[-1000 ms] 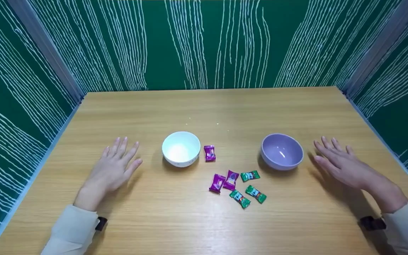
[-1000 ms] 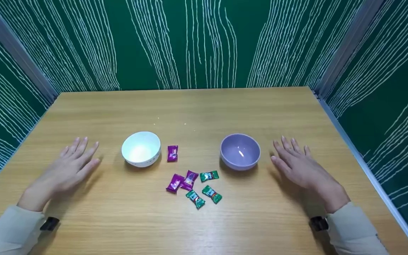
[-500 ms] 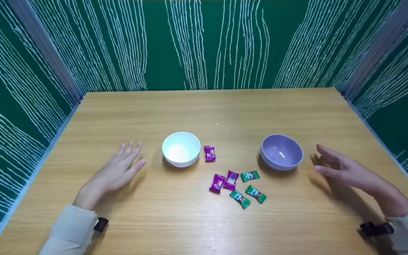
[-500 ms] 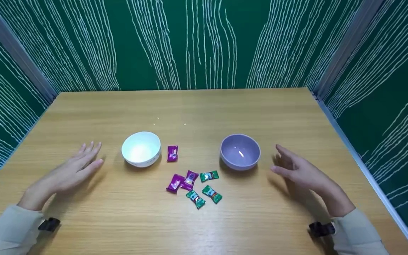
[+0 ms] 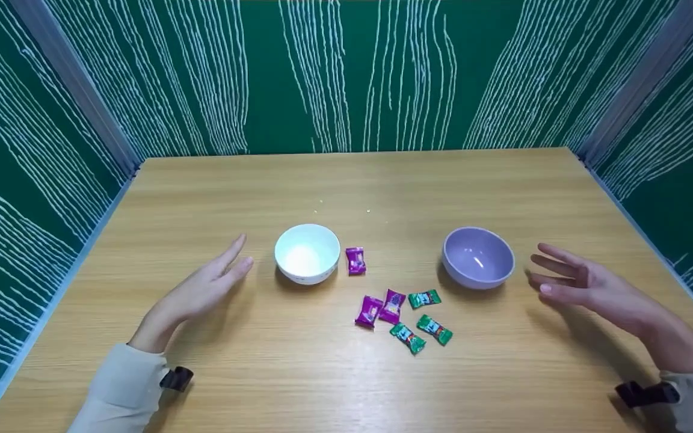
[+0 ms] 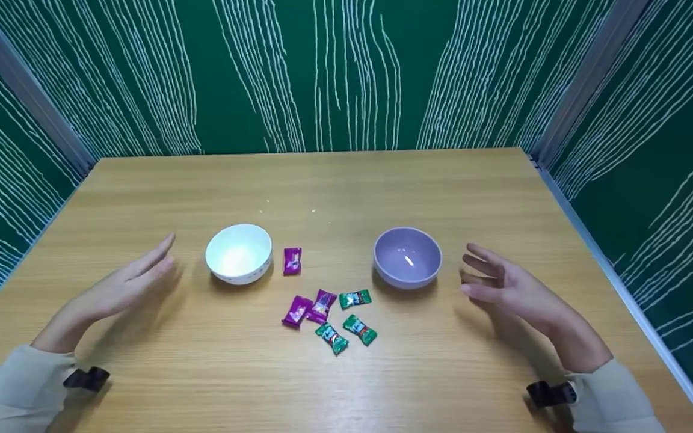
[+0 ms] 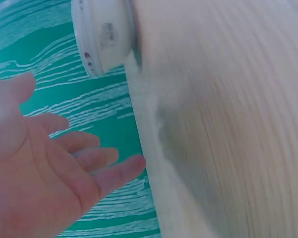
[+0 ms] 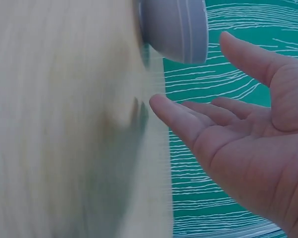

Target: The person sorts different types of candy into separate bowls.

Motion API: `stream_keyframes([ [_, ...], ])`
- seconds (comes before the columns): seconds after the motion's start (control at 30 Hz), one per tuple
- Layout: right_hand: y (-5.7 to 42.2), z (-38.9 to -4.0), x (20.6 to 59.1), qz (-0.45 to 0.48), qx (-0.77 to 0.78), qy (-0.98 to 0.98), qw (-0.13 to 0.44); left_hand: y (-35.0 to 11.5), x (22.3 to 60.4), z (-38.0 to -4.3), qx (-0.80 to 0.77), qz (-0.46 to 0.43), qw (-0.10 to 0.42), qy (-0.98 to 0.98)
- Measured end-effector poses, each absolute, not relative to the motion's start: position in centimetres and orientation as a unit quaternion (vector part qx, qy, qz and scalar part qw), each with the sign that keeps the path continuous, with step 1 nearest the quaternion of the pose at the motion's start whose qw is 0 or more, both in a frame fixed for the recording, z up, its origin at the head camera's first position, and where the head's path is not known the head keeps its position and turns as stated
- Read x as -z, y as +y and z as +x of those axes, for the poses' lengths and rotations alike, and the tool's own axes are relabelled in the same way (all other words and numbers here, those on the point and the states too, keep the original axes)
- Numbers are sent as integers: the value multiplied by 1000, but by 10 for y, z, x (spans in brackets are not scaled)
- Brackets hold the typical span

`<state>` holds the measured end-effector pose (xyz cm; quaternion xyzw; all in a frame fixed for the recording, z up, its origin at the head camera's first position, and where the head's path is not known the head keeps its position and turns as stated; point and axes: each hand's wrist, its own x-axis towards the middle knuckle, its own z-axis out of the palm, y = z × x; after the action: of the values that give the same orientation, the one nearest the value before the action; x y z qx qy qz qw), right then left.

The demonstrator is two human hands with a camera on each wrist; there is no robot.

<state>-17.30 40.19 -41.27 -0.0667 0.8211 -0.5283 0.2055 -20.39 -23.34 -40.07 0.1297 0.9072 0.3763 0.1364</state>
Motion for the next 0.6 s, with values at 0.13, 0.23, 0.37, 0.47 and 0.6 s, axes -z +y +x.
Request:
stream_keyframes([
  [0.13,399,-170,411,-59,519,824,220,-228,399,-206,-449,136,157,869],
  [0.23,396,-167,412,-62,492,832,248,-224,400,-208,-513,119,189,829],
  [0.37,386,-162,412,-77,492,816,293,-219,404,-213,-598,76,229,765],
  [0.47,378,-159,413,-96,507,793,324,-216,406,-215,-643,38,249,723],
  [0.6,369,-159,417,-118,524,764,356,-213,412,-218,-685,4,273,675],
])
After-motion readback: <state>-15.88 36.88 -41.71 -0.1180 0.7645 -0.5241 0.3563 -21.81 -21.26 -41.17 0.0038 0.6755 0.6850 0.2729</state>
